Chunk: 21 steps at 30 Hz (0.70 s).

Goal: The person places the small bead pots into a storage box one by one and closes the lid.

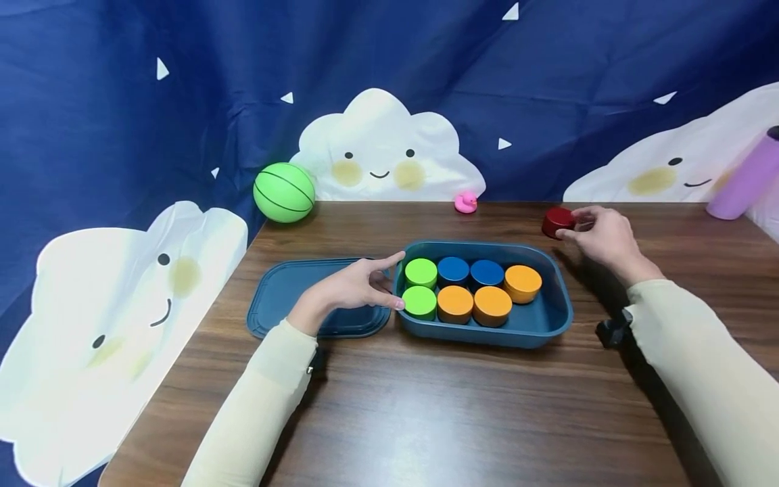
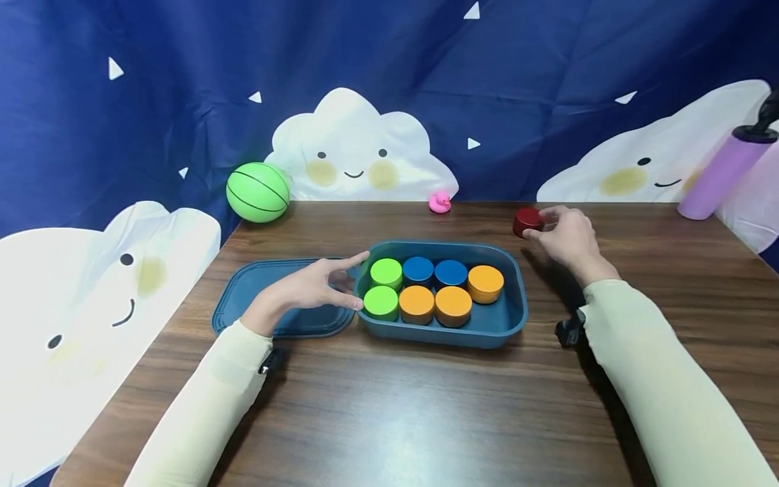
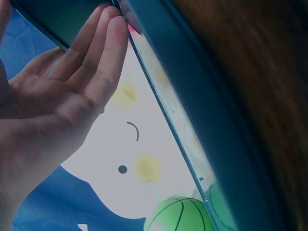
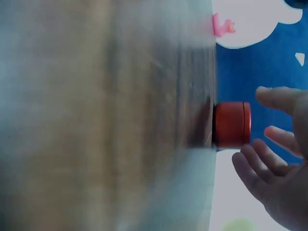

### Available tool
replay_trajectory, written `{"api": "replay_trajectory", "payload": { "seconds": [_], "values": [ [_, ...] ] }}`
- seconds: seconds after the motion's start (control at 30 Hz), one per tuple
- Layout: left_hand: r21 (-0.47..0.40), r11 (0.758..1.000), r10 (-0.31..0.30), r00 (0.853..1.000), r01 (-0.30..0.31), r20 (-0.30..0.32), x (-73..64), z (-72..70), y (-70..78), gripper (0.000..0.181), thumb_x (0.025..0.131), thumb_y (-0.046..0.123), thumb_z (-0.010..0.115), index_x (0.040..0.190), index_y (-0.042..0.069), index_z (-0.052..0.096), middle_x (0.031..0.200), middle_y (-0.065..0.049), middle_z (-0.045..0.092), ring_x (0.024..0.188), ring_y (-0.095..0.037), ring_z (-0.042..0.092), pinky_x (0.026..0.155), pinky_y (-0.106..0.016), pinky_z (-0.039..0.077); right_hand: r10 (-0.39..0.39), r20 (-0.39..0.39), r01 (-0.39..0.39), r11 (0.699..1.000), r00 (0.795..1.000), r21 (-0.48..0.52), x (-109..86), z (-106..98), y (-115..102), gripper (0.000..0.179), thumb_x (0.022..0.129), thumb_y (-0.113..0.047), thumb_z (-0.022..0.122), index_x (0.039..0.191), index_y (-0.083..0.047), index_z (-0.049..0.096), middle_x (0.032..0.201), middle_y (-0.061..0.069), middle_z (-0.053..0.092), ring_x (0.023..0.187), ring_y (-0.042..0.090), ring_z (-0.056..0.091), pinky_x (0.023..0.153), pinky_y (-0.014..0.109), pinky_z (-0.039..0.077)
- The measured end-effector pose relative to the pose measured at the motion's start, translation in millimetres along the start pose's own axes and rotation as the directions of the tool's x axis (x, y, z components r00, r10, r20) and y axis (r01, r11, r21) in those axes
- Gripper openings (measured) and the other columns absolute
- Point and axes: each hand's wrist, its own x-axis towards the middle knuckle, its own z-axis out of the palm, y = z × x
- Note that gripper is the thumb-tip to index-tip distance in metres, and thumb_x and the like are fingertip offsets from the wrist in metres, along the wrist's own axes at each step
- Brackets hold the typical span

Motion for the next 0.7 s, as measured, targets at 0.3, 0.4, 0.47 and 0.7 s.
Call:
{"api": "replay_trajectory", "payload": {
  "seconds": [0.3, 0.4, 0.47, 0.7],
  "values": [
    [0.003, 1.000, -0.009, 1.000, 0.009, 0.006, 1.3, -0.1, 0.8, 0.097, 0.088, 0.031, 0.080, 0.162, 0.032, 0.019, 0.128, -0.010, 0.067, 0.120, -0.020, 0.063, 0.096, -0.037, 0.054, 0.130, 0.118, -0.121, 0.990, 0.984, -0.077, 16.2, -2, 10, 0.085, 0.094, -0.047, 0.067, 0.147, 0.011, 0.036, 0.142, 0.042, 0.043, 0.127, 0.057, 0.041, 0.105, 0.066, 0.037],
    [0.005, 1.000, -0.008, 1.000, 0.008, 0.004, 0.6, 0.0, 0.5, 0.097, 0.088, 0.032, 0.080, 0.162, 0.033, 0.019, 0.127, -0.009, 0.067, 0.120, -0.020, 0.063, 0.096, -0.037, 0.054, 0.148, 0.127, -0.138, 0.987, 0.981, -0.083, 17.3, 2, 11, 0.088, 0.094, -0.049, 0.066, 0.150, 0.011, 0.033, 0.142, 0.041, 0.043, 0.126, 0.056, 0.042, 0.105, 0.066, 0.038],
    [0.007, 1.000, -0.009, 1.000, 0.009, 0.004, 0.5, 0.2, 0.2, 0.097, 0.088, 0.032, 0.080, 0.162, 0.033, 0.019, 0.127, -0.009, 0.067, 0.119, -0.020, 0.063, 0.096, -0.036, 0.054, 0.157, 0.125, -0.148, 0.986, 0.980, -0.080, 17.5, 4, 11, 0.090, 0.094, -0.051, 0.066, 0.150, 0.010, 0.033, 0.141, 0.041, 0.043, 0.125, 0.055, 0.042, 0.104, 0.066, 0.038],
    [0.014, 1.000, -0.014, 1.000, 0.014, 0.000, 1.7, -0.1, -0.3, 0.097, 0.087, 0.033, 0.081, 0.162, 0.033, 0.019, 0.126, -0.009, 0.068, 0.120, -0.019, 0.062, 0.097, -0.037, 0.053, 0.172, 0.110, -0.168, 0.985, 0.979, -0.050, 18.4, 9, 9, 0.087, 0.095, -0.052, 0.063, 0.149, 0.011, 0.035, 0.138, 0.041, 0.046, 0.119, 0.052, 0.046, 0.103, 0.064, 0.040]
  ]
}}
